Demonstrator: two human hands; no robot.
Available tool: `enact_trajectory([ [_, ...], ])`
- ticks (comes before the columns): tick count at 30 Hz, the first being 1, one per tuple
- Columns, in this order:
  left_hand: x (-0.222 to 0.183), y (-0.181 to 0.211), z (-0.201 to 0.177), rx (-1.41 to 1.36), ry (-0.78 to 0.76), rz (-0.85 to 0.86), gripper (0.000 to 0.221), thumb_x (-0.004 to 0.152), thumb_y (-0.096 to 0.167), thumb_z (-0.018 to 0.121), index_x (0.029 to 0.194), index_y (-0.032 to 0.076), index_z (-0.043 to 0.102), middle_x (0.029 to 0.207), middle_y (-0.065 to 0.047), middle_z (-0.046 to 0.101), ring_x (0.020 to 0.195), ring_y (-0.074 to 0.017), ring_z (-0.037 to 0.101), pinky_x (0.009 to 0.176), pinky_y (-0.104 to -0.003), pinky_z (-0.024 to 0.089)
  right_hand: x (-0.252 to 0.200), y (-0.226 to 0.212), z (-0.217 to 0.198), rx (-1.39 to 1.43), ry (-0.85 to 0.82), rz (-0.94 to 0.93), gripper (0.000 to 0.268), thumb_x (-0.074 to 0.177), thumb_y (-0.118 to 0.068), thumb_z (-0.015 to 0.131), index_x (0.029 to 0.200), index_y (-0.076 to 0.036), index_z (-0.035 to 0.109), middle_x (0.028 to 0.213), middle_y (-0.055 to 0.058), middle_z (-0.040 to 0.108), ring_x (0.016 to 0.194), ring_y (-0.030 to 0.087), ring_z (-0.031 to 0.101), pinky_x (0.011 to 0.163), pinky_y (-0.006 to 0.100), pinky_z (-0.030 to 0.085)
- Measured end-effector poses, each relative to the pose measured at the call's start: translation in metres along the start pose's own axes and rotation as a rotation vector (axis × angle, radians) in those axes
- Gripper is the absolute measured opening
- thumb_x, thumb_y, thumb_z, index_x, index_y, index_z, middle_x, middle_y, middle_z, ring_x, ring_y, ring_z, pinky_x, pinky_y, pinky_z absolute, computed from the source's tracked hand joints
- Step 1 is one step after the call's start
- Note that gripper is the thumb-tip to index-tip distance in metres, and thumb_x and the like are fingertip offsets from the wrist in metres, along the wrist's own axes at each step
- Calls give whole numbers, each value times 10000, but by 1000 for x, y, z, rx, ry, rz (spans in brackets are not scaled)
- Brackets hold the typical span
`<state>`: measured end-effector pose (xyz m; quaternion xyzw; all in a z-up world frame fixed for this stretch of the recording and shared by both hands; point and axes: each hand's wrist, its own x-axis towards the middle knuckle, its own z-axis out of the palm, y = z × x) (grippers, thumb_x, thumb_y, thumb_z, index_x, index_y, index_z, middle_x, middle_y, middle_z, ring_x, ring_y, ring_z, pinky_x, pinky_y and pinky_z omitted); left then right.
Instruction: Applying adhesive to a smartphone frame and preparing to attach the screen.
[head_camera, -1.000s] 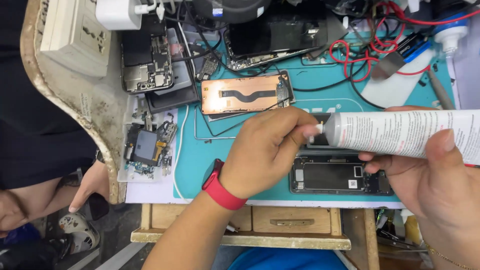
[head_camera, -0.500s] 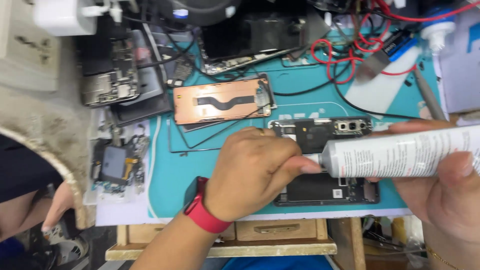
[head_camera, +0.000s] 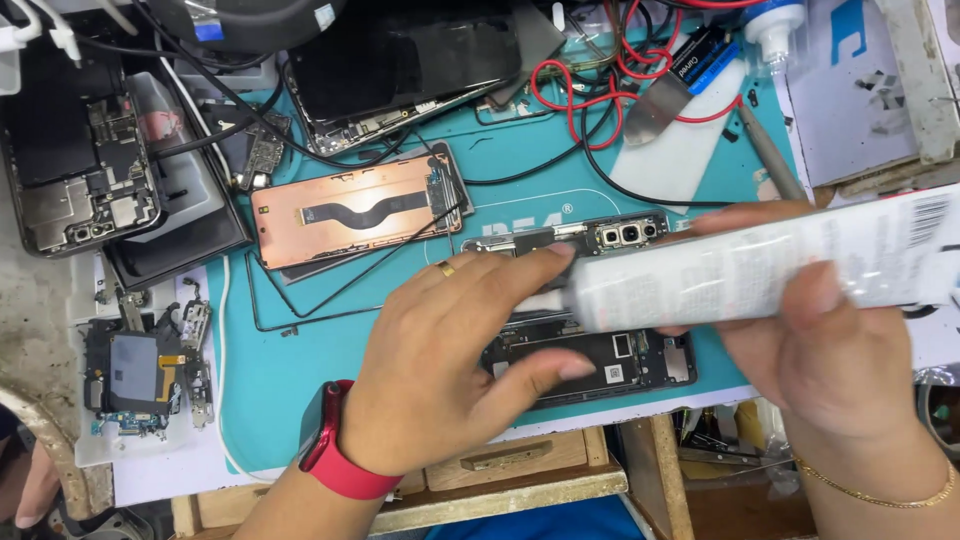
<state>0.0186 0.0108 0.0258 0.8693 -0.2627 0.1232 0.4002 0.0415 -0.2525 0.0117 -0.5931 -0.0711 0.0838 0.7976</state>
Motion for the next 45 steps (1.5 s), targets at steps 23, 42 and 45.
enact_trajectory([
  [23, 1, -4, -5, -299, 292, -393, 622, 1016, 531, 406, 1366, 18, 449, 1158, -70, 609, 923, -165, 572, 776, -305, 506, 8, -13, -25, -1530, -206, 31, 66, 965, -91, 603, 948, -114, 662, 948, 36, 708, 772, 278, 646, 724, 438, 497],
  [42, 1, -2, -10, -319, -94, -188, 565, 1014, 528, 379, 1348, 80, 462, 1174, -75, 672, 913, -237, 704, 755, -364, 550, 0, 17, -3, -262, -153, 58, 881, 814, -443, 670, 1524, -9, 380, 1240, 230, 638, 864, 302, 688, 480, 275, 530],
  [45, -3, -6, -9, -336, -161, -229, 611, 922, 535, 541, 1377, 131, 492, 1247, -61, 700, 989, -217, 749, 846, -340, 642, 2, 24, 1, -282, 6, 123, 787, 947, -601, 612, 1458, -16, 490, 1042, 152, 653, 742, 230, 688, 465, 219, 517],
])
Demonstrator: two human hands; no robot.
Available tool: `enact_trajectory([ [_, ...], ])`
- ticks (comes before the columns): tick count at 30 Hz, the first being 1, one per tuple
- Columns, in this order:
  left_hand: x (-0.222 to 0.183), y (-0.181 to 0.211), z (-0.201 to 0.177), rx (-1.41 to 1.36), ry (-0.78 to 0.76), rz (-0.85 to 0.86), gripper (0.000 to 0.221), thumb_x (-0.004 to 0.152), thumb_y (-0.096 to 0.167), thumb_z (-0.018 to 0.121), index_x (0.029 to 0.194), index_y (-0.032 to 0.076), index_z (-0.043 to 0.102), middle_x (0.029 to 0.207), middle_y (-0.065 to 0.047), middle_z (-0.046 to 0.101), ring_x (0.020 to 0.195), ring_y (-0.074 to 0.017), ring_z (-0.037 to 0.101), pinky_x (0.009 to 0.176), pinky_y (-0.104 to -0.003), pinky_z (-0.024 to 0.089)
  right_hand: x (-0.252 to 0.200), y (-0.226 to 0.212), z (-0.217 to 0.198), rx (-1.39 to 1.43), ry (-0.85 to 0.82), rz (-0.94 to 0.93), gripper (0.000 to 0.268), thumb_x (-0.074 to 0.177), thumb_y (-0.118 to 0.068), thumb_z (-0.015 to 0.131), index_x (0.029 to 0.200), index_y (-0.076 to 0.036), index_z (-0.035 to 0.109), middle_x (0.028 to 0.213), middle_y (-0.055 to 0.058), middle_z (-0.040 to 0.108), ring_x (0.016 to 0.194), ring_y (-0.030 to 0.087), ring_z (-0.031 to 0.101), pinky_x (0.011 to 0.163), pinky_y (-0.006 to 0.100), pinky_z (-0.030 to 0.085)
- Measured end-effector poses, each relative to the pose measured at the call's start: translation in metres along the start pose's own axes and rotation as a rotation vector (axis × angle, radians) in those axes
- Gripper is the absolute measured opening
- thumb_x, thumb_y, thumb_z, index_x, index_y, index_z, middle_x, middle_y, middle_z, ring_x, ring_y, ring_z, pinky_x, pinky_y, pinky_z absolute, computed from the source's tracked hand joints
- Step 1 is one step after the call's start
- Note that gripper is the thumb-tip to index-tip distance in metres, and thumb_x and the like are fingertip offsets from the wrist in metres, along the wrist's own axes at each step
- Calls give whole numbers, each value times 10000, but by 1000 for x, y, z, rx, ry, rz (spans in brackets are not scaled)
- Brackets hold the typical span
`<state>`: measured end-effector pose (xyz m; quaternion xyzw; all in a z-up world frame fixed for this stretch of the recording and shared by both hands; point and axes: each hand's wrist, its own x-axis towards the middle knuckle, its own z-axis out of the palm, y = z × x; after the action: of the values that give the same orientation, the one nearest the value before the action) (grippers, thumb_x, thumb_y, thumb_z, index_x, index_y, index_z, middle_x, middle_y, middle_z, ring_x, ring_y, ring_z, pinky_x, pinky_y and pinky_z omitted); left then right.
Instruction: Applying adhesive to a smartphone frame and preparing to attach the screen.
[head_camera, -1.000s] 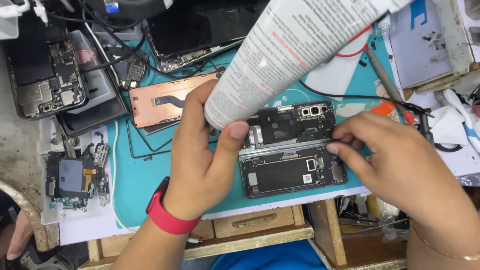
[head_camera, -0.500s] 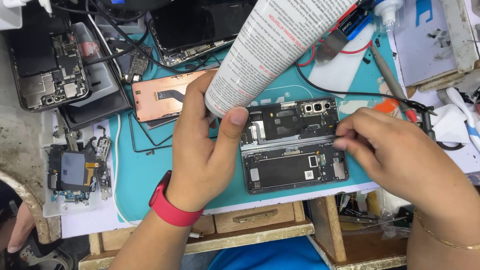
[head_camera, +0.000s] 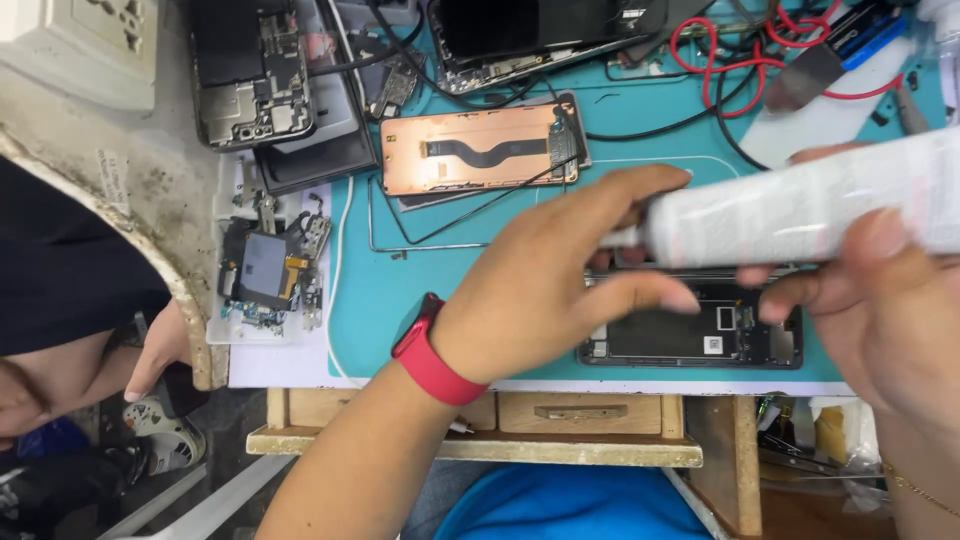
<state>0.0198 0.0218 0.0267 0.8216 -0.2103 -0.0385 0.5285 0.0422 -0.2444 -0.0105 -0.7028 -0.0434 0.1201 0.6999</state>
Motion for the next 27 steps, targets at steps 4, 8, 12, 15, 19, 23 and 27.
enact_trajectory([
  [4, -1, -8, -4, 130, 195, 169, 173, 1040, 189, 571, 1178, 83, 571, 1080, -55, 703, 948, -257, 708, 812, -373, 562, 2, 6, -8, 84, 18, -18, 757, 1000, -670, 607, 1496, -112, 484, 1169, 82, 689, 813, 199, 748, 644, 218, 665],
  [8, -1, -6, 0, 368, 328, 222, 444, 1087, 351, 339, 720, 108, 397, 547, -25, 310, 457, -240, 355, 475, -393, 272, -4, 26, -24, 156, 1, -76, 727, 1011, -646, 663, 1485, -122, 492, 1079, 91, 693, 823, 217, 756, 716, 274, 699],
  [12, -3, -4, -9, 259, 324, 111, 474, 1067, 395, 332, 685, 119, 383, 538, 5, 333, 460, -200, 321, 481, -384, 255, 3, 42, -35, 149, 176, 23, 624, 913, -720, 688, 1335, -277, 563, 1035, -60, 586, 722, 150, 588, 594, 231, 500],
  [15, -3, 1, -17, 97, 202, 78, 130, 1039, 253, 492, 1019, 161, 581, 828, 74, 696, 641, -152, 614, 614, -318, 449, 6, 53, -45, 242, 130, 16, 583, 994, -595, 657, 1460, -288, 489, 1290, 14, 532, 1182, 205, 592, 730, 187, 490],
  [19, 0, -5, -5, 208, 157, 279, 206, 1056, 275, 491, 977, 94, 554, 829, -43, 586, 747, -281, 560, 712, -409, 420, -1, 37, -27, 191, 110, -37, 640, 951, -653, 706, 1372, -213, 510, 1196, 2, 589, 946, 234, 680, 615, 233, 579],
  [23, 0, -3, 0, 301, 255, 206, 460, 1072, 322, 368, 683, 87, 435, 536, -68, 404, 502, -317, 449, 533, -442, 349, -3, 31, -22, 238, 69, -64, 639, 946, -642, 764, 1360, -193, 575, 1214, -28, 644, 1127, 268, 715, 630, 244, 617],
  [27, 0, 0, -5, 205, 185, 55, 526, 1074, 360, 316, 605, 122, 329, 495, -9, 285, 436, -228, 322, 480, -405, 225, -1, 28, -16, 281, 62, -125, 625, 972, -613, 761, 1379, -186, 555, 1334, -45, 629, 945, 235, 700, 617, 275, 636],
])
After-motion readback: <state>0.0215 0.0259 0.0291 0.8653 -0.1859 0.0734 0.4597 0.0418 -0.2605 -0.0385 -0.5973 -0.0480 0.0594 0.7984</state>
